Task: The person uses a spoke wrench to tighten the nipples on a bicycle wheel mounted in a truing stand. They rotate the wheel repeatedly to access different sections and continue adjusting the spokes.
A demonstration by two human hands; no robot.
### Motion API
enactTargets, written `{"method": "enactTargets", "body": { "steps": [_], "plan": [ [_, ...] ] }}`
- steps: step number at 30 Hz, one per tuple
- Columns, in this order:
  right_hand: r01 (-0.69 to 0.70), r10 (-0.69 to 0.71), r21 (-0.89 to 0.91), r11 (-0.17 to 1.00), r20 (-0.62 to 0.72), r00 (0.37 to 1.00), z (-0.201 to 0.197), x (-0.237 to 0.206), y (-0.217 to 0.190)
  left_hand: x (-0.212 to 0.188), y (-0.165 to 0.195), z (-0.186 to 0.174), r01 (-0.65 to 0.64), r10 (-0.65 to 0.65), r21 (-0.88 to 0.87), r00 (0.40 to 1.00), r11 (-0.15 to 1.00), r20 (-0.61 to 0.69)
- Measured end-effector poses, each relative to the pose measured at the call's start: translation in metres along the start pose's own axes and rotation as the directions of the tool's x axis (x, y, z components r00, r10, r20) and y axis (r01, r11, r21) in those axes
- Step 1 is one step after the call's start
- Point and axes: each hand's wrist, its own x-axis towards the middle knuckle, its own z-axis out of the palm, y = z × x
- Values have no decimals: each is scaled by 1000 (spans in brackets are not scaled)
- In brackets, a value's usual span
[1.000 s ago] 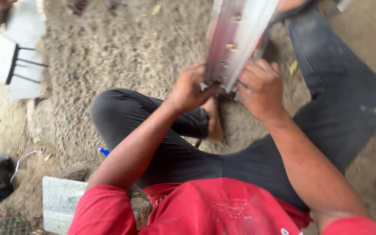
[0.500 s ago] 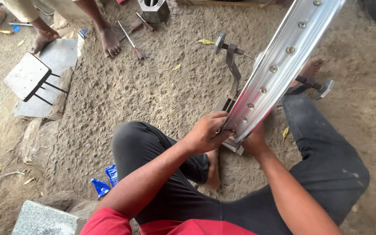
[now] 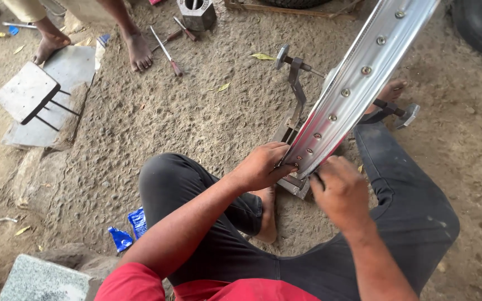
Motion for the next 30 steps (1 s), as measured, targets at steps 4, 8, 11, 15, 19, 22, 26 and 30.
{"method": "enactTargets", "body": {
  "steps": [4, 8, 11, 15, 19, 22, 26, 30],
  "plan": [
    [-38, 38, -46, 998, 7, 999, 7, 0, -5, 2, -8, 5, -31, 31, 12, 999, 999, 23],
    [72, -73, -6, 997, -73, 995, 22, -1, 35, 5, -6, 5, -21, 21, 3, 1000, 1000, -15],
    [193, -186, 28, 981, -168, 968, 40, 0, 65, 8, -5, 2, 50, -50, -3, 999, 999, 19],
    [174, -146, 123, 977, -212, 966, 82, 10, 82, 11, -5, 0, 66, -66, 1, 997, 998, 34],
    [98, -87, 103, 990, -100, 991, 88, 1, 79, 11, 4, -6, 2, -3, 17, 1000, 1000, 20],
    [121, -112, 76, 990, -112, 987, 75, -10, 68, 8, 16, -10, 31, -32, -42, 999, 999, -32],
    [-107, 109, -25, 994, 59, 992, 59, -3, 58, 3, 21, -9, 103, -105, -57, 994, 993, -40],
    [-100, 100, 192, 976, 9, 995, 43, 2, 62, 14, 29, -14, 10, -19, -130, 997, 991, -74]
  ]
}}
